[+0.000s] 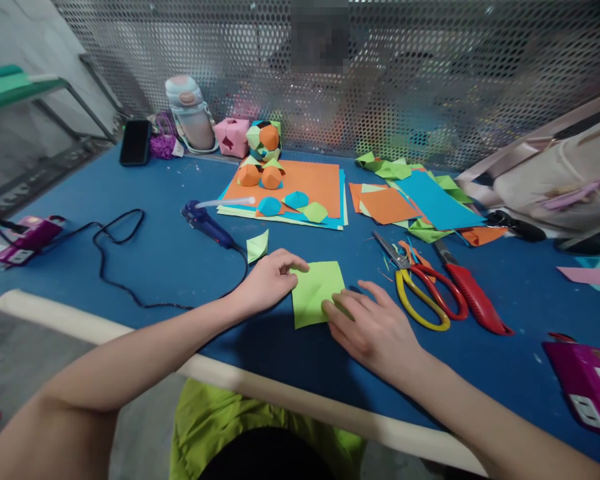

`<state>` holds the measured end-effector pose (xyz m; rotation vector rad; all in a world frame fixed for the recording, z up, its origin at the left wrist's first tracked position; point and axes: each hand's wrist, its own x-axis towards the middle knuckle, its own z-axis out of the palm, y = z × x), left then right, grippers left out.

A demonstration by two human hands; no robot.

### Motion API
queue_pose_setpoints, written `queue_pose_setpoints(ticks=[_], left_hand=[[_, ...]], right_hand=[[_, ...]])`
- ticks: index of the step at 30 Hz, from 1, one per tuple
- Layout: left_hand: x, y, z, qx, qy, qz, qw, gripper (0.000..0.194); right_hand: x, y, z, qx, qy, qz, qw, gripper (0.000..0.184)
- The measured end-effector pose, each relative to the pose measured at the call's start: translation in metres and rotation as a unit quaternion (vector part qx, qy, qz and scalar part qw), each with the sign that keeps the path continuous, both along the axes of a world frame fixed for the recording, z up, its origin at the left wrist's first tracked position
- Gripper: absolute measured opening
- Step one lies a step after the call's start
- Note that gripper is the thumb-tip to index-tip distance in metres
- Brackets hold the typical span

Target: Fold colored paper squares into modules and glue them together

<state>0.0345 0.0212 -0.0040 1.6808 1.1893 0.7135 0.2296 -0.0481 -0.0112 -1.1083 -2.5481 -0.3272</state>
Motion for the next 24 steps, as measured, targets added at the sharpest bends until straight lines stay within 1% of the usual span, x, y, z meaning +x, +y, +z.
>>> queue_pose_setpoints(ticks=[1, 3, 7, 10, 14, 17, 21, 24], left_hand=[[0.0, 0.0, 0.002, 0.017, 0.029, -0.01, 0.999, 0.028], [-0.001, 0.001, 0.005, 0.028, 0.06, -0.023, 0.998, 0.026], [-0.005, 0.004, 0.005, 0.016, 0.093, -0.038, 0.995, 0.026], [-0.007, 0.005, 0.005, 0.029, 0.127, -0.05, 0.99, 0.027], [-0.009, 0.003, 0.011, 0.072, 0.177, -0.083, 0.978, 0.025], [-0.009, 0.001, 0.017, 0.077, 0.207, -0.094, 0.971, 0.024], [-0.008, 0.0, 0.019, 0.078, 0.208, -0.096, 0.97, 0.019], [-0.008, 0.001, 0.017, 0.084, 0.191, -0.095, 0.973, 0.018]], right_hand=[[0.0, -0.001, 0.0, 0.002, 0.001, 0.001, 1.0, 0.018], [0.001, -0.001, 0.001, -0.003, 0.01, 0.0, 1.0, 0.018], [0.007, 0.003, 0.002, -0.058, 0.072, -0.014, 0.996, 0.019], [0.012, 0.007, 0.003, -0.1, 0.133, -0.028, 0.986, 0.02], [0.015, 0.012, 0.002, -0.14, 0.159, -0.074, 0.975, 0.022], [0.016, 0.014, -0.001, -0.165, 0.159, -0.111, 0.967, 0.024], [0.017, 0.016, -0.007, -0.162, 0.173, -0.148, 0.96, 0.027], [0.016, 0.017, -0.008, -0.149, 0.174, -0.159, 0.961, 0.03]])
